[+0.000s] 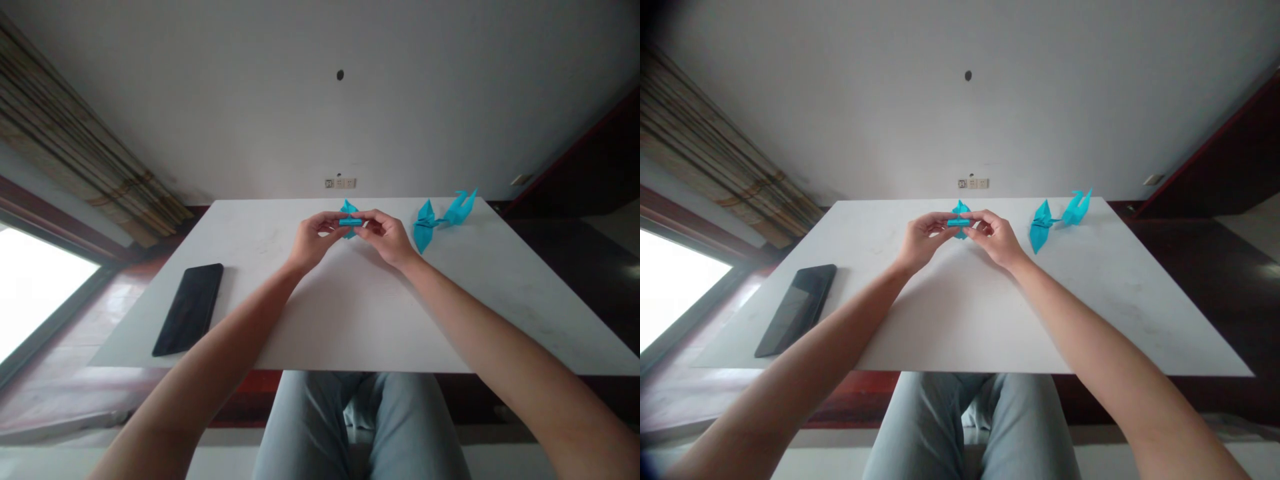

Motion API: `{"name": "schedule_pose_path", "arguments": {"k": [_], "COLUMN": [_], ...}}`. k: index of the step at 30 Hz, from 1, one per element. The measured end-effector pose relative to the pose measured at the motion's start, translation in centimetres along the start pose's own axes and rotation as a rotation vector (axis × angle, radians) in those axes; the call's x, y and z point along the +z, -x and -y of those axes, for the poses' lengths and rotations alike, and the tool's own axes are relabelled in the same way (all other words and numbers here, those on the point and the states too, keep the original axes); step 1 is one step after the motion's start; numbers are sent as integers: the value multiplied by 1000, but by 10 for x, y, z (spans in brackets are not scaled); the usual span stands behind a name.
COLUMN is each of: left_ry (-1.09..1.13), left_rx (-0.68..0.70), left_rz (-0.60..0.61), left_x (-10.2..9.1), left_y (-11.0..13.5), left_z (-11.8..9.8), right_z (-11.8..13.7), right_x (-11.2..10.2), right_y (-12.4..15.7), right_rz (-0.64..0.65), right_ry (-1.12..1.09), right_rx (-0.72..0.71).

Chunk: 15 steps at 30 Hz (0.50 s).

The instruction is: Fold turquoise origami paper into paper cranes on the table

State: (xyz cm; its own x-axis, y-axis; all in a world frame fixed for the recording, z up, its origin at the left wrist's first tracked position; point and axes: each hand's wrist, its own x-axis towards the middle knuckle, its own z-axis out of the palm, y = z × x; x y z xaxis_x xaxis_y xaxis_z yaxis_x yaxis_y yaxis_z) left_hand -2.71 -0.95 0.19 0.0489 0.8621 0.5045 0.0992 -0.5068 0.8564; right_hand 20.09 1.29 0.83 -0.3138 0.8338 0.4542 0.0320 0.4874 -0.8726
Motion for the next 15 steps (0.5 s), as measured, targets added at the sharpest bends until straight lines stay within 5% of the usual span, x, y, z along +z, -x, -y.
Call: {"name": "schedule_pose_path", "arguments": {"k": [4, 8, 15], "left_ry": [-92, 94, 264], "left_rx": [107, 32, -48], "left_rz": [-97, -84, -106], "left_x": [2, 10, 12], "left_y": [1, 1, 0], "left_z": [-5, -8, -8], "right_z": [3, 8, 18], "right_x": [1, 2, 3], "right_y": [-3, -2, -1], "right_rz": [-80, -71, 83], "right_ry": [113, 147, 100], "right_rx": [-83, -120, 75]}}
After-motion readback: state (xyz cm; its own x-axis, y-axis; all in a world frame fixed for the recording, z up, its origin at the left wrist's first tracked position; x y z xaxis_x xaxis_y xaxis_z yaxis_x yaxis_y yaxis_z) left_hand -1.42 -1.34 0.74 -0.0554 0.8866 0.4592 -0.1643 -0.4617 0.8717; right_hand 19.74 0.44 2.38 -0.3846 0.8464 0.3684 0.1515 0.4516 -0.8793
